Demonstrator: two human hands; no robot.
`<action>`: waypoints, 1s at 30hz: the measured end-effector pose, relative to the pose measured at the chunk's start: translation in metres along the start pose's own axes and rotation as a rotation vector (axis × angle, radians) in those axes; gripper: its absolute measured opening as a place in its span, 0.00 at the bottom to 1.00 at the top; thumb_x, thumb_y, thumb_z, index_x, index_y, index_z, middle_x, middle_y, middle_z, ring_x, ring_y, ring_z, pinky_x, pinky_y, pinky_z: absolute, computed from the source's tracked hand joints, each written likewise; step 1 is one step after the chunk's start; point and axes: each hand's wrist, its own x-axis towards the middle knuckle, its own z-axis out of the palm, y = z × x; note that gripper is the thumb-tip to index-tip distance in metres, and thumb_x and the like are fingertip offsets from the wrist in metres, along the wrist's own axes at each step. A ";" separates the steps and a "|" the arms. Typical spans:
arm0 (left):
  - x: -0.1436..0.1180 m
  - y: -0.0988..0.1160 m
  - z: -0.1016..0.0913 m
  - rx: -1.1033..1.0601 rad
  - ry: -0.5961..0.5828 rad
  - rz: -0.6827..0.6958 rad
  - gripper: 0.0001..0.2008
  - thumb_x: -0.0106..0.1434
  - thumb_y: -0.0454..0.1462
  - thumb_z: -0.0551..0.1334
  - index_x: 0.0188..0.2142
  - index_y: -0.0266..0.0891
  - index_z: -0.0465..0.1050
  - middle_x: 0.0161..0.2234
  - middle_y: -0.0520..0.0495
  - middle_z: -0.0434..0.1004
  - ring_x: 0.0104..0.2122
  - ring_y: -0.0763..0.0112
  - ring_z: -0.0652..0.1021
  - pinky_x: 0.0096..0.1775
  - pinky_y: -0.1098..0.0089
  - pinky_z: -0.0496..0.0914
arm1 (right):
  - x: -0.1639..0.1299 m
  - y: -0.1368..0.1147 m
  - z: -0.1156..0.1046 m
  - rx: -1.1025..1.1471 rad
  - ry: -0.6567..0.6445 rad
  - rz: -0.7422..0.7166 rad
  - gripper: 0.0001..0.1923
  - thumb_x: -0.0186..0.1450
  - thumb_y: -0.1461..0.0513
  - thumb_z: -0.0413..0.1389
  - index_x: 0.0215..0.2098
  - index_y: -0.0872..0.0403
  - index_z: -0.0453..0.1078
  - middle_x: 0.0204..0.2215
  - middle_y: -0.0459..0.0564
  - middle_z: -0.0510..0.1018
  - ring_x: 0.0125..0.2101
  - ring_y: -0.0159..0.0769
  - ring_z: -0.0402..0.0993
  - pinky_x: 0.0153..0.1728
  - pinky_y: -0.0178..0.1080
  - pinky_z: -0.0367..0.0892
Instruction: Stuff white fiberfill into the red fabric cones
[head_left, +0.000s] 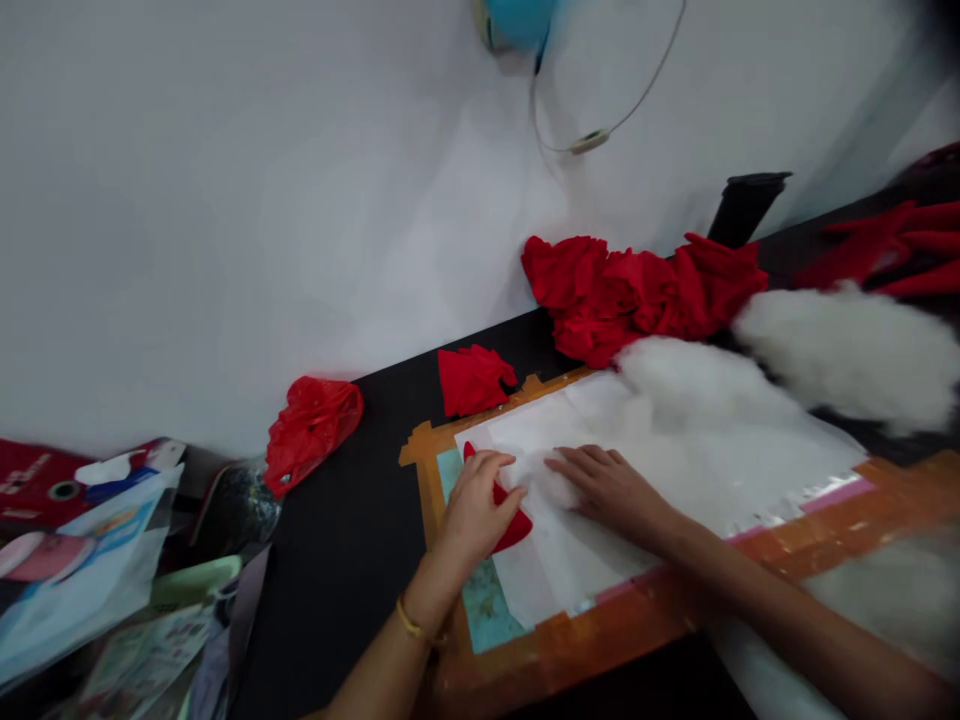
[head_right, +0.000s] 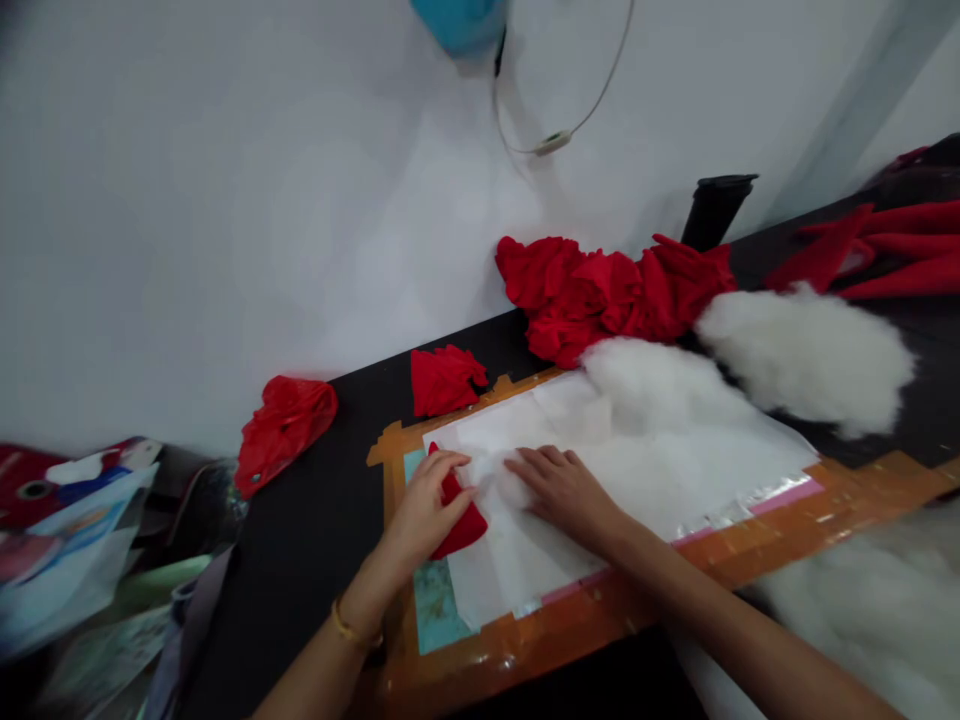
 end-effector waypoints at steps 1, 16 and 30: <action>-0.012 -0.003 -0.010 0.044 0.022 0.023 0.14 0.61 0.37 0.62 0.47 0.41 0.72 0.47 0.42 0.73 0.49 0.59 0.72 0.53 0.58 0.65 | -0.003 0.002 0.003 -0.013 0.011 -0.007 0.33 0.59 0.68 0.60 0.61 0.51 0.62 0.57 0.57 0.70 0.50 0.51 0.68 0.47 0.51 0.69; -0.014 -0.012 0.007 -0.111 0.183 -0.122 0.07 0.63 0.37 0.59 0.38 0.41 0.76 0.31 0.50 0.78 0.32 0.68 0.76 0.36 0.70 0.66 | -0.004 -0.073 -0.032 1.044 0.045 0.527 0.17 0.65 0.50 0.49 0.30 0.52 0.70 0.27 0.48 0.79 0.25 0.40 0.73 0.25 0.36 0.66; -0.008 0.025 0.040 -0.228 0.142 -0.141 0.08 0.63 0.39 0.60 0.34 0.40 0.77 0.26 0.51 0.76 0.28 0.69 0.74 0.33 0.69 0.66 | -0.006 -0.085 0.019 0.398 0.125 0.361 0.19 0.59 0.67 0.48 0.47 0.56 0.71 0.36 0.59 0.81 0.30 0.42 0.78 0.27 0.36 0.66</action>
